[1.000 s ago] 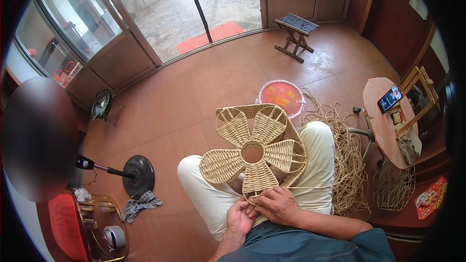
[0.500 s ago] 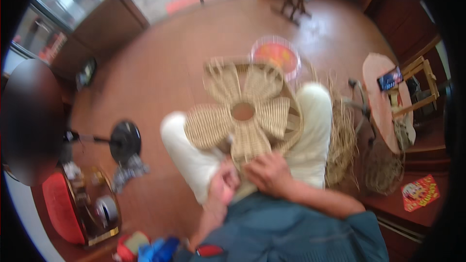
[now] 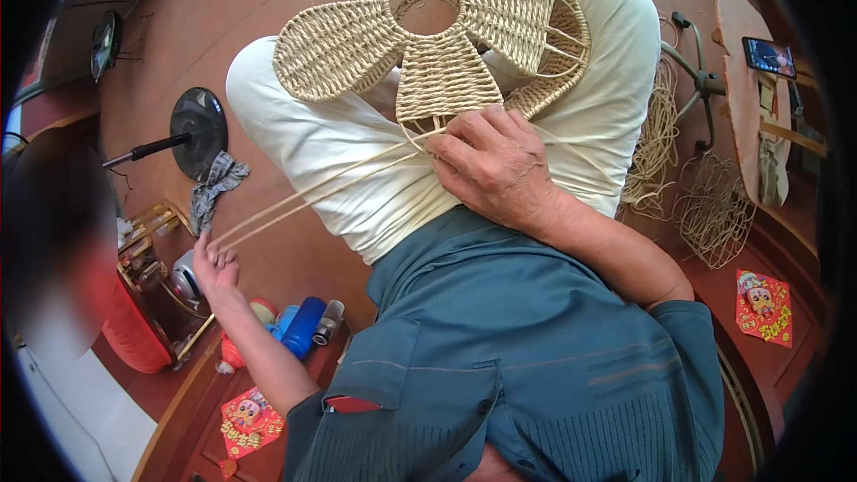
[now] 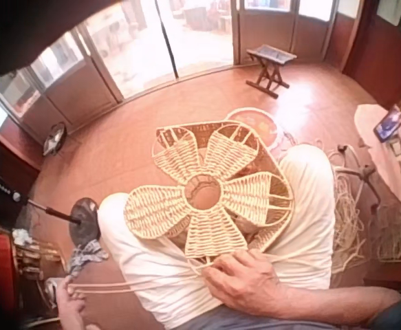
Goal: Weaving a floral-shaped decorative item using dried plant fibers.
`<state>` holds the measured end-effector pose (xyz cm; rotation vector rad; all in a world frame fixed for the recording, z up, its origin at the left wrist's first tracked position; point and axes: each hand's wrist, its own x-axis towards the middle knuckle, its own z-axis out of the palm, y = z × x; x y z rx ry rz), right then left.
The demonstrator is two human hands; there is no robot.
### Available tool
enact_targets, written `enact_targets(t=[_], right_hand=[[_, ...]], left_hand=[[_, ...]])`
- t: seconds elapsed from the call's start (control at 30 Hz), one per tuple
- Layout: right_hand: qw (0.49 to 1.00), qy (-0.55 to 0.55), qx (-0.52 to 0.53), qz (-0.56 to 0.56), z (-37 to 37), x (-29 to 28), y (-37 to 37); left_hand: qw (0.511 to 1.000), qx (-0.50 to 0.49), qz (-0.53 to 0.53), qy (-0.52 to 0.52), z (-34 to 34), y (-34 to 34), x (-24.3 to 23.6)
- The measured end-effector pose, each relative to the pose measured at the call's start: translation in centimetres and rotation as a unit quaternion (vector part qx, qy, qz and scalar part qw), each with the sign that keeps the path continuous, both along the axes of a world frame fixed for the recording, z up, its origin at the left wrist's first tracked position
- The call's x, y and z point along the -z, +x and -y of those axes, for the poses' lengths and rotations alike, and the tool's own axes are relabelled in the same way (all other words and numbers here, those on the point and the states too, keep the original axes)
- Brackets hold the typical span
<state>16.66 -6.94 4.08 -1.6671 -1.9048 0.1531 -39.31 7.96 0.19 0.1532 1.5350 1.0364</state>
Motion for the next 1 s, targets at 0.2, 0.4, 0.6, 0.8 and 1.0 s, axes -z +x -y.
enact_targets(t=[0.2, 0.4, 0.6, 0.8, 1.0], right_hand=[[0.998, 0.011, -0.018, -0.051, -0.3, 0.1, -0.4], [1.0, 0.001, 0.0, -0.028, 0.1, 0.3, -0.2], [0.999, -0.004, -0.001, -0.036, -0.2, 0.1, -0.8], [0.999, -0.006, 0.001, -0.041, 0.0, 0.5, -0.5], [0.999, 0.001, 0.01, -0.038, 0.4, 1.0, 0.0]], left_hand=[[0.842, 0.027, -0.538, -0.031, 2.6, -18.6, -2.5], [0.657, 0.46, -0.501, 0.325, 4.9, 26.9, -9.3], [0.669, 0.561, -0.38, 0.305, 5.8, 34.9, -6.3], [0.599, 0.633, -0.343, 0.35, 4.8, 32.1, -7.7], [0.516, 0.446, -0.679, 0.271, -1.4, 13.7, -9.3]])
